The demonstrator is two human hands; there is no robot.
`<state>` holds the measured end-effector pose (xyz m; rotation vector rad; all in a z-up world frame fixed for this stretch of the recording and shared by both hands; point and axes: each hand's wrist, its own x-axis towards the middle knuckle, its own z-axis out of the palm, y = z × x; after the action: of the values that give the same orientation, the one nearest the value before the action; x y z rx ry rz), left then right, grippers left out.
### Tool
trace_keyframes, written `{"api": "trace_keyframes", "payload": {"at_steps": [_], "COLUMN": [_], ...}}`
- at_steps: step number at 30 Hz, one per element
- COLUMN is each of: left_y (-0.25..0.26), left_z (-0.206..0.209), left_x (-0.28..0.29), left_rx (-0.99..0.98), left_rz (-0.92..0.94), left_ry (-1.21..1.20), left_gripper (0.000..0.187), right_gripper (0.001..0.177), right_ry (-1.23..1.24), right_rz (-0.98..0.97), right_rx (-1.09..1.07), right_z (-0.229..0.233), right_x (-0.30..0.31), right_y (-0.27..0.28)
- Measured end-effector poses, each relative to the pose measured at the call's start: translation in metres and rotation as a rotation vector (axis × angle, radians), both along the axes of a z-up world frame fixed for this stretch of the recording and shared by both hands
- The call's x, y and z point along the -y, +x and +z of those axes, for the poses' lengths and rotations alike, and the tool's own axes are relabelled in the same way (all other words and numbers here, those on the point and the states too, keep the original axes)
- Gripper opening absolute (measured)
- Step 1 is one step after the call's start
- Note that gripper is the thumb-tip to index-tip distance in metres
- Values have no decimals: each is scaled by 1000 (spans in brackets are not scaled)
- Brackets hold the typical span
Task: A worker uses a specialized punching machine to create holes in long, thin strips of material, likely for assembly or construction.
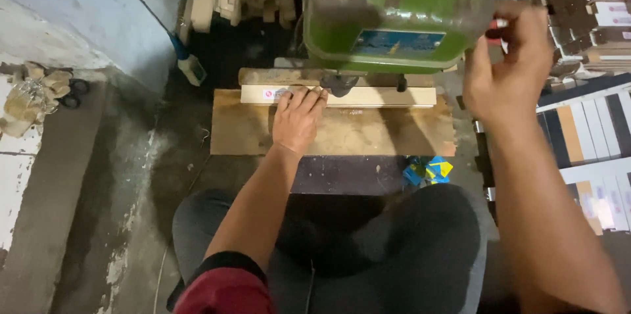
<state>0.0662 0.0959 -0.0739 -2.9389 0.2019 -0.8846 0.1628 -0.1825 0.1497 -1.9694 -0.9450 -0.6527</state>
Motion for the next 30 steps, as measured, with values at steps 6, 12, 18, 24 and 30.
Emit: {"api": "trace_keyframes", "payload": {"at_steps": [6,12,18,24,30], "left_y": [0,2,6,4,3], "left_z": [1,-7,-13,-11,-13], "left_x": [1,0,0,-1,-1], "left_rx": [-33,-32,68,80,50], "left_rz": [20,18,-42,-56,-40], "left_ry": [26,36,-44,-107,-109], "left_gripper": [51,51,31,23,23], "right_gripper": [12,30,18,15,30], "right_ry": [72,153,199,-408,-848], "right_rz": [33,-3,-218,-127,-35], "right_rx": [31,-41,-584,-467,-623], "right_z": [5,-5,-1,-49,-51], "right_x": [-10,-24,-41,-21,13], "right_y": [43,77,75,72,52]}}
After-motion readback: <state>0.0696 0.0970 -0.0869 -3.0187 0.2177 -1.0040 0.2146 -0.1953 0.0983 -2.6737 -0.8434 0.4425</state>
